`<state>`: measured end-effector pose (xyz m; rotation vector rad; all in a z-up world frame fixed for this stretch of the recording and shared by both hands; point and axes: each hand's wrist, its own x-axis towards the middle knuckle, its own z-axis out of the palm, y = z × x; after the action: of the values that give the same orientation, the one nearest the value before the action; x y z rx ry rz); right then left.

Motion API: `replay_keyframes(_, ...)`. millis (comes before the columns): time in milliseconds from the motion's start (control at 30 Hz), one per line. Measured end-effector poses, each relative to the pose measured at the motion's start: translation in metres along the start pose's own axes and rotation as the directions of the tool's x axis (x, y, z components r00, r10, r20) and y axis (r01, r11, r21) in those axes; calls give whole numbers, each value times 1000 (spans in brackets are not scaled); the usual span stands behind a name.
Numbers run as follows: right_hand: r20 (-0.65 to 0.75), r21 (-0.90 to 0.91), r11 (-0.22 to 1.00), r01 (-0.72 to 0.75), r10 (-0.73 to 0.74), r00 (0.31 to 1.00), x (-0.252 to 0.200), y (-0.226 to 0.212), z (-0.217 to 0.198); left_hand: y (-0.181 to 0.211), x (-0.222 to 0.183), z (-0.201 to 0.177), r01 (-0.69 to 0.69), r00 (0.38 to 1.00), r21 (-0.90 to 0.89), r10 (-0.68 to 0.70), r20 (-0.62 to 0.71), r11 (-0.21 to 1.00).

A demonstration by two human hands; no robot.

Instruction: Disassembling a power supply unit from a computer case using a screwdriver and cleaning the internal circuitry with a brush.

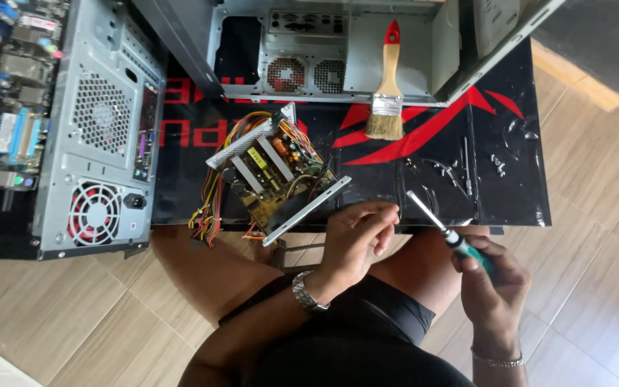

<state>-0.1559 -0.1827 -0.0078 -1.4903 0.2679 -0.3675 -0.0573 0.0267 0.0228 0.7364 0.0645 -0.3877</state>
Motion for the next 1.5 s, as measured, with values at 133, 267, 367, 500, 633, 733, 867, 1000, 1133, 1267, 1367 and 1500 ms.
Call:
replay_keyframes(133, -21, -143, 990, 16, -19, 1000, -12, -24, 2, -11, 3, -10, 208, 978, -389, -185, 98, 897)
replay_keyframes(267, 36, -289, 951, 111, -106, 994, -17, -50, 8, -16, 4, -10, 240, 970, -462, -229, 81, 854)
replay_keyframes(367, 43, -375, 917, 133, -127, 991, -18, -59, 9, -13, 3, -11, 229, 973, -445, -215, 82, 866)
replay_keyframes(500, 66, -391, 909, 144, -128, 990, -16, -66, 12, -9, 1, -15, 191, 982, -368, -180, 64, 910)
replay_keyframes(633, 60, -406, 906, 121, -106, 993, -15, -67, 13, -12, 1, -20, 148, 988, -329, -153, 11, 933)
replay_keyframes(733, 85, -393, 907, 150, -127, 988, -13, -67, 15, -12, 0, -22, 142, 988, -318, -152, -7, 937)
replay_keyframes(867, 137, -434, 876, 212, -168, 976, -10, -72, 19, -12, 0, -23, 130, 990, -281, -142, -20, 951)
replay_keyframes(1000, 187, -462, 847, 263, -197, 962, -6, -75, 19, -17, 1, -29, 131, 986, -216, -150, -76, 968)
replay_keyframes(1133, 224, -504, 804, 315, -231, 947, -1, -73, 19, -18, 1, -28, 108, 987, -160, -125, -101, 981)
replay_keyframes(1267, 247, -490, 810, 321, -224, 943, 1, -69, 17, -15, 0, -26, 73, 990, -129, -87, -111, 989)
replay_keyframes(1367, 266, -507, 792, 341, -232, 936, 3, -65, 17, -17, 0, -28, 48, 991, -116, -62, -115, 992)
replay_keyframes(1500, 304, -513, 769, 382, -253, 918, 5, -66, 18, -15, 0, -28, 73, 986, -82, -85, -144, 994)
